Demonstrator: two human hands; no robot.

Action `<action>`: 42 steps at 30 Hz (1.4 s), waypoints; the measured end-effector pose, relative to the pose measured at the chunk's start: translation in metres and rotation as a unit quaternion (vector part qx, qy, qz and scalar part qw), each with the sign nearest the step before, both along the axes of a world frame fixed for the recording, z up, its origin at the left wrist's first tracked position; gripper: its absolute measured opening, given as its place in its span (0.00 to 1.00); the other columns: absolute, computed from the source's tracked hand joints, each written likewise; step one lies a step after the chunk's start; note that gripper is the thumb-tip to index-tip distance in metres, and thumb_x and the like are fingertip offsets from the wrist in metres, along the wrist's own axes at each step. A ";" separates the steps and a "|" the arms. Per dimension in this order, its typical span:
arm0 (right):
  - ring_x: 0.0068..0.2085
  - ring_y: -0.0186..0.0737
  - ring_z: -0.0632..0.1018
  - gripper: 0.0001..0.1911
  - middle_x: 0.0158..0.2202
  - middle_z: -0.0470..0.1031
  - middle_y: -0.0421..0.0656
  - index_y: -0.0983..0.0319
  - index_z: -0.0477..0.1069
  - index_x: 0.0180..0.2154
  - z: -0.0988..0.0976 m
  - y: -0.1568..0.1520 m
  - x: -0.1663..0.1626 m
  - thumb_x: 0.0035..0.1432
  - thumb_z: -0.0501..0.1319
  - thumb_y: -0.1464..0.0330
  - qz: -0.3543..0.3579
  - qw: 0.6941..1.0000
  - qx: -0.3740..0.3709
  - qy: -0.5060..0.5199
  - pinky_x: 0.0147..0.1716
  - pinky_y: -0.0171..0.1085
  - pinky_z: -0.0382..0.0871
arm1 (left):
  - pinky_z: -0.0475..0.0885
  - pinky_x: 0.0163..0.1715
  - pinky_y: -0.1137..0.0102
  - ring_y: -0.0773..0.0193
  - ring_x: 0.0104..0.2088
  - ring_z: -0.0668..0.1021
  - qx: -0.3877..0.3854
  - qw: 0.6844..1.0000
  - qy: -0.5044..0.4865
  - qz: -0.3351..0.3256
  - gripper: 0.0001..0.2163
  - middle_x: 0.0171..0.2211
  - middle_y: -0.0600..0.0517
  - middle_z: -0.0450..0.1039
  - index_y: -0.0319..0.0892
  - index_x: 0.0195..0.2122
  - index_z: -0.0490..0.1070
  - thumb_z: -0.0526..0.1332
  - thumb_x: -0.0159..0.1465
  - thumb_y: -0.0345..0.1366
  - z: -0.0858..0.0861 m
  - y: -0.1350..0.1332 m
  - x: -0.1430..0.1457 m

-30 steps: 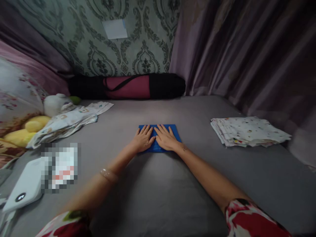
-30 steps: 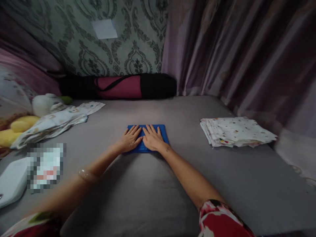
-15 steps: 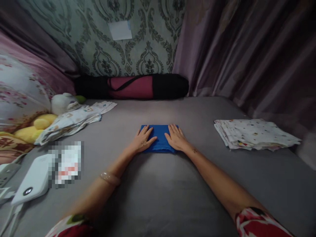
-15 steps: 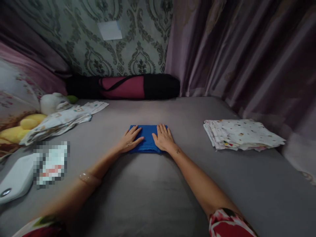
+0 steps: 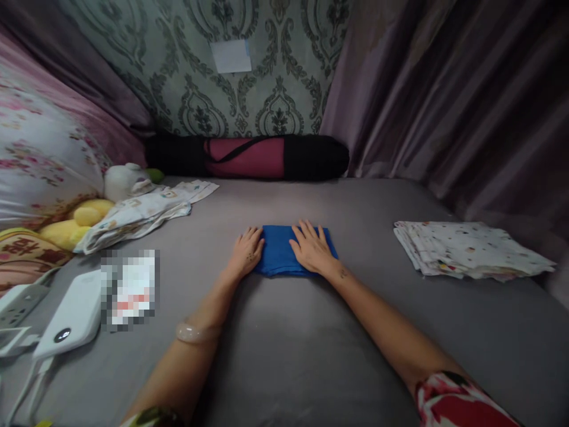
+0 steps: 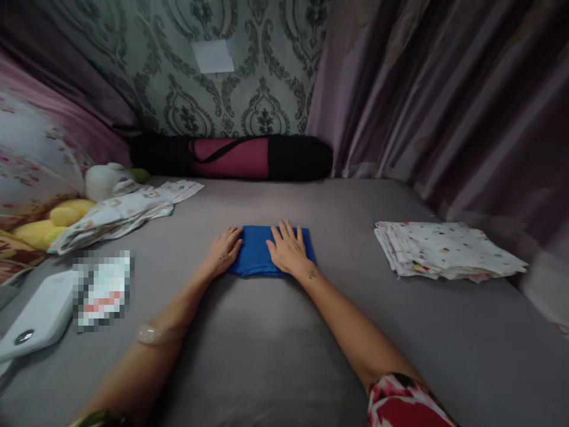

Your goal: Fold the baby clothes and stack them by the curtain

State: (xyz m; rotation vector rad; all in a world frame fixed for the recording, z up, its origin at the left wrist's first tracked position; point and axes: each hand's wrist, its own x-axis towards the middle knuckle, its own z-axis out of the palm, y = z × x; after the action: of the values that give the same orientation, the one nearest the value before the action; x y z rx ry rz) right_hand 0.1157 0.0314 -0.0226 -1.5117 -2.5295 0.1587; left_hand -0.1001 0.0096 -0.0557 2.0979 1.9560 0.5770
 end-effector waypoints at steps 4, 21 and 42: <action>0.68 0.49 0.50 0.31 0.68 0.49 0.50 0.65 0.53 0.65 -0.005 0.000 -0.023 0.68 0.40 0.57 0.018 1.000 -0.003 0.009 0.64 0.53 0.40 | 0.55 0.61 0.49 0.51 0.65 0.59 0.028 0.999 -0.030 0.023 0.20 0.62 0.41 0.61 0.40 0.59 0.63 0.45 0.69 0.39 -0.002 0.000 -0.009; 0.68 0.49 0.49 0.30 0.67 0.50 0.53 0.70 0.55 0.63 -0.006 -0.013 -0.095 0.67 0.42 0.59 0.040 0.999 -0.013 0.020 0.65 0.53 0.37 | 0.63 0.59 0.58 0.56 0.56 0.71 0.086 0.991 -0.104 0.020 0.17 0.50 0.44 0.73 0.41 0.51 0.68 0.47 0.64 0.30 -0.012 0.004 -0.025; 0.46 0.47 0.77 0.16 0.44 0.78 0.52 0.63 0.74 0.43 0.026 -0.007 0.076 0.63 0.50 0.65 -0.306 0.935 -0.139 0.118 0.41 0.39 0.67 | 0.70 0.36 0.65 0.46 0.41 0.79 -0.121 0.987 0.000 0.105 0.22 0.37 0.39 0.79 0.37 0.36 0.77 0.53 0.60 0.51 0.046 -0.015 0.013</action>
State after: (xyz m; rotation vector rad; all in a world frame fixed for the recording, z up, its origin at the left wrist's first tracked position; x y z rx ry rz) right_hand 0.1913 0.0243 0.0032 -2.1558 -1.8045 0.5789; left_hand -0.0871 -0.0053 -0.0096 1.7621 2.1420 0.3513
